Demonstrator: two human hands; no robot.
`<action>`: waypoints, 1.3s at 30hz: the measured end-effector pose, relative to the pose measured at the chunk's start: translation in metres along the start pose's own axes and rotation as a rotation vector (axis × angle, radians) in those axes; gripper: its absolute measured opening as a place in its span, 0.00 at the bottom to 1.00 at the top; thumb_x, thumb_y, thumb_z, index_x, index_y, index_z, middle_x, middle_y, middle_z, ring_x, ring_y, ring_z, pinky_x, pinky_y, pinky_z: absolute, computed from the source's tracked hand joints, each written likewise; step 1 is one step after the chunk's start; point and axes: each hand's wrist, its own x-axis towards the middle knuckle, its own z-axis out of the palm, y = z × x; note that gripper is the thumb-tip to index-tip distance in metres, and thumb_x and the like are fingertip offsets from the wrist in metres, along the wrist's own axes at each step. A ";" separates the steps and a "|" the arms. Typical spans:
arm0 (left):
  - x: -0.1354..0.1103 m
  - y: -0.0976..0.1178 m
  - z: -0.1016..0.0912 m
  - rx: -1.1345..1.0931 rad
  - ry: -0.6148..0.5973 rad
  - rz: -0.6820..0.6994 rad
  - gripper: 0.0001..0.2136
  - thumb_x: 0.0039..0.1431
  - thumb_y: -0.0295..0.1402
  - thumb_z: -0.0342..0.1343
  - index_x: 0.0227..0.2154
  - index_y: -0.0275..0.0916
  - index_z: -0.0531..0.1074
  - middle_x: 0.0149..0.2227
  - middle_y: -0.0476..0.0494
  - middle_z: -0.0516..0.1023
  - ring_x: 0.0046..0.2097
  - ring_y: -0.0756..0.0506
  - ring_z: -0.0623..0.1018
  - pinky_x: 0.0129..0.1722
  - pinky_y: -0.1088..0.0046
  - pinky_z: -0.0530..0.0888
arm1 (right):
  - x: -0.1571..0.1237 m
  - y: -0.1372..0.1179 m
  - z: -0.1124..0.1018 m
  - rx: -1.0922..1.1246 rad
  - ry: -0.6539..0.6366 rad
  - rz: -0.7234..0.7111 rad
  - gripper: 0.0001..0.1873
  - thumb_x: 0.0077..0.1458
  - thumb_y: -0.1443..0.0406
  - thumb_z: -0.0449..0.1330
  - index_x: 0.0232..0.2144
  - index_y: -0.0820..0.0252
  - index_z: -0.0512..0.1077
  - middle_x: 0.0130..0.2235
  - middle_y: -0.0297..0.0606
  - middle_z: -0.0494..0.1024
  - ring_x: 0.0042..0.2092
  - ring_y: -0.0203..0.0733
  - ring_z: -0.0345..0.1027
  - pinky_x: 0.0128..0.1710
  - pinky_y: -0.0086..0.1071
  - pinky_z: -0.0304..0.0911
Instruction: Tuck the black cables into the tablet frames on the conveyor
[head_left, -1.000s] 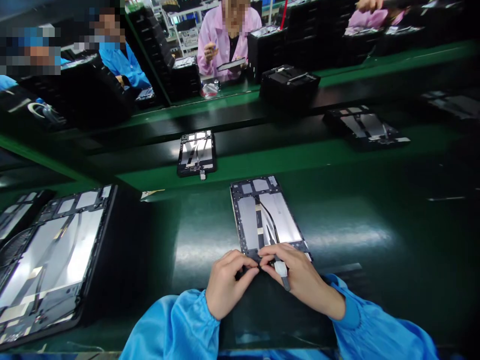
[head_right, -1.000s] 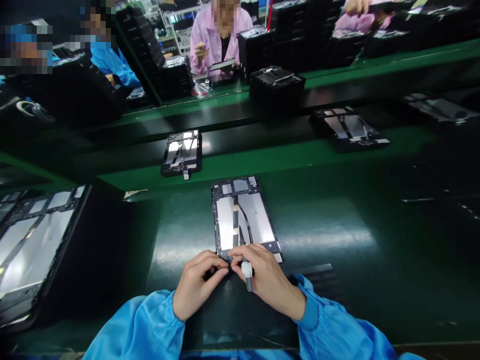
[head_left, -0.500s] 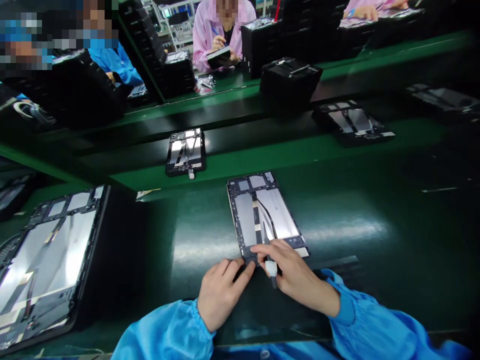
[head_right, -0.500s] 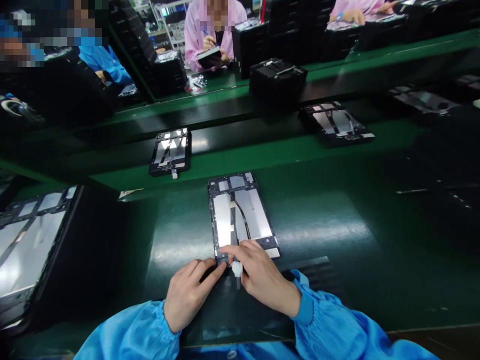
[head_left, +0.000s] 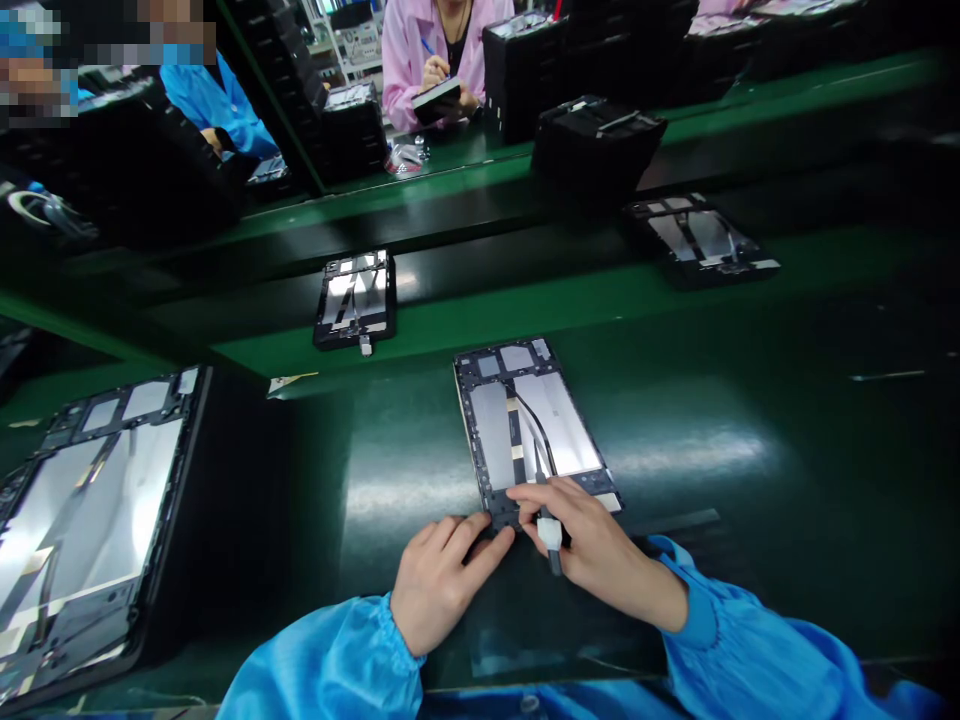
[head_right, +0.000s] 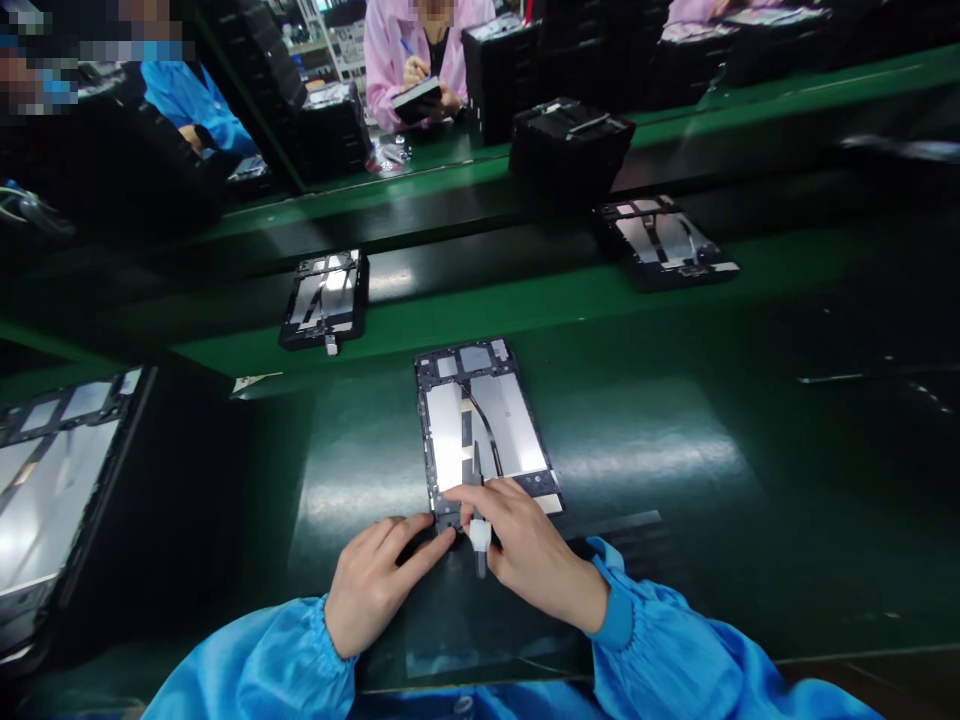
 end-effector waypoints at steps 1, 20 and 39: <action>0.001 -0.001 0.000 -0.005 0.000 0.007 0.15 0.71 0.26 0.43 0.52 0.41 0.71 0.45 0.43 0.75 0.38 0.48 0.72 0.36 0.72 0.70 | 0.001 0.001 0.000 0.001 0.003 0.002 0.27 0.56 0.79 0.53 0.54 0.52 0.65 0.38 0.36 0.75 0.42 0.47 0.67 0.44 0.41 0.64; -0.001 0.009 0.012 -0.023 -0.021 -0.056 0.15 0.68 0.25 0.45 0.54 0.39 0.69 0.48 0.39 0.73 0.39 0.45 0.73 0.35 0.69 0.72 | -0.028 -0.009 -0.008 0.300 0.086 0.190 0.08 0.67 0.62 0.55 0.45 0.56 0.72 0.29 0.33 0.75 0.26 0.38 0.71 0.26 0.28 0.70; -0.013 0.000 0.011 -0.101 -0.005 -0.009 0.15 0.69 0.26 0.47 0.56 0.39 0.68 0.52 0.40 0.73 0.47 0.45 0.74 0.42 0.69 0.76 | -0.030 -0.004 -0.016 0.304 0.079 0.173 0.09 0.65 0.63 0.57 0.45 0.56 0.75 0.37 0.39 0.81 0.31 0.41 0.75 0.31 0.31 0.73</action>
